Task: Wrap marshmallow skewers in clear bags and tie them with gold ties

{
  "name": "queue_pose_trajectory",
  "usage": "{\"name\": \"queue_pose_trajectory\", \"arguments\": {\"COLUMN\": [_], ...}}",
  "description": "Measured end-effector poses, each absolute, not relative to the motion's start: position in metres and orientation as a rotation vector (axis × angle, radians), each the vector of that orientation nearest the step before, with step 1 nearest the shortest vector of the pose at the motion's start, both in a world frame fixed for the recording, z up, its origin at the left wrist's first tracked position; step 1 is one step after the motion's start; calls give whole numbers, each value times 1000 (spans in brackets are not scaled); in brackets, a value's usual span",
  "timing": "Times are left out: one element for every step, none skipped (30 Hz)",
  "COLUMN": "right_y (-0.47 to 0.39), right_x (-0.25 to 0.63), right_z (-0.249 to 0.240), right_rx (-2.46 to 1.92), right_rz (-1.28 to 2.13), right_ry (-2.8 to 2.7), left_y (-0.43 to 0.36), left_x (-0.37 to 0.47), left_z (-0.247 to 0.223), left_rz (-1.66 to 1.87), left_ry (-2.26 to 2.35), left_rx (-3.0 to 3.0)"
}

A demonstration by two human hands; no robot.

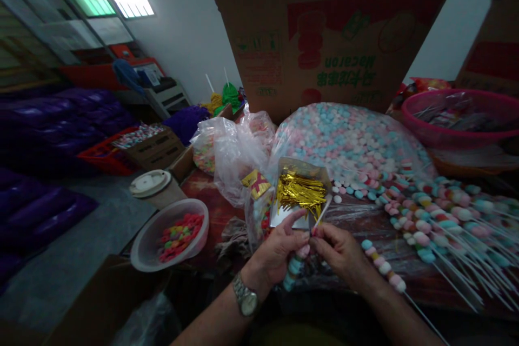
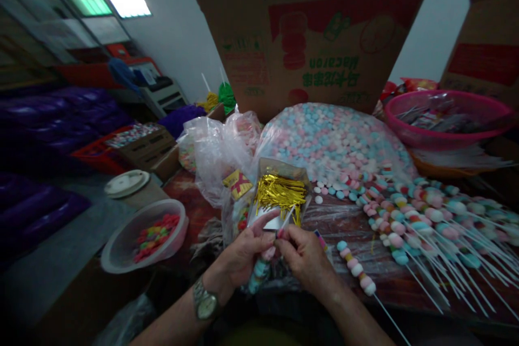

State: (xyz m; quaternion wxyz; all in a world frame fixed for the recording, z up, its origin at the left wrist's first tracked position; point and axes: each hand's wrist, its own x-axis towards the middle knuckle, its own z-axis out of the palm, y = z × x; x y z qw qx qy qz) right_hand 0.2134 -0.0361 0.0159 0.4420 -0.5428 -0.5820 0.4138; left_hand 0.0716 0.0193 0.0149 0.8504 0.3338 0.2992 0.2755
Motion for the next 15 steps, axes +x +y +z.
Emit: {"name": "queue_pose_trajectory", "arguments": {"right_y": [-36,-37,-37,-37,-36,-36,-35,-34,-34,-33,-33,-33,-33,-33,-33], "right_x": [210,207,205,204,203,202,202,202,201,201,201,200,201,201,202], "right_z": [13,12,10,10,9,7,6,3,1,-2,-4,-6,-8,-8,-7], "right_rx": [-1381,-1405,-1419,-1421,-1419,-1415,-1412,-1408,-1405,-1409,-1421,-1441,-1468,-1495,-1519], "right_rz": [929,838,758,681,599,515,432,368,335,337,365,402,431,437,411], "right_ry": [-1459,-1474,-1491,-1506,-1511,-1506,-1492,-1477,-1469,-1472,-1488,-1508,-1528,-1548,-1569], "left_y": [20,20,21,21,21,21,21,20,19,18,17,16,15,14,13], "left_x": [73,75,76,77,78,79,80,81,82,83,84,84,84,83,82], "left_z": [15,16,16,16,17,17,18,18,18,18,18,17,17,16,16], "left_rz": [641,689,720,734,738,740,741,743,745,754,770,793,819,842,855], "left_ry": [662,688,703,711,714,718,726,738,750,760,770,784,802,820,833], "left_rx": [743,782,815,840,857,869,874,878,886,904,936,981,1036,1099,1170]}}
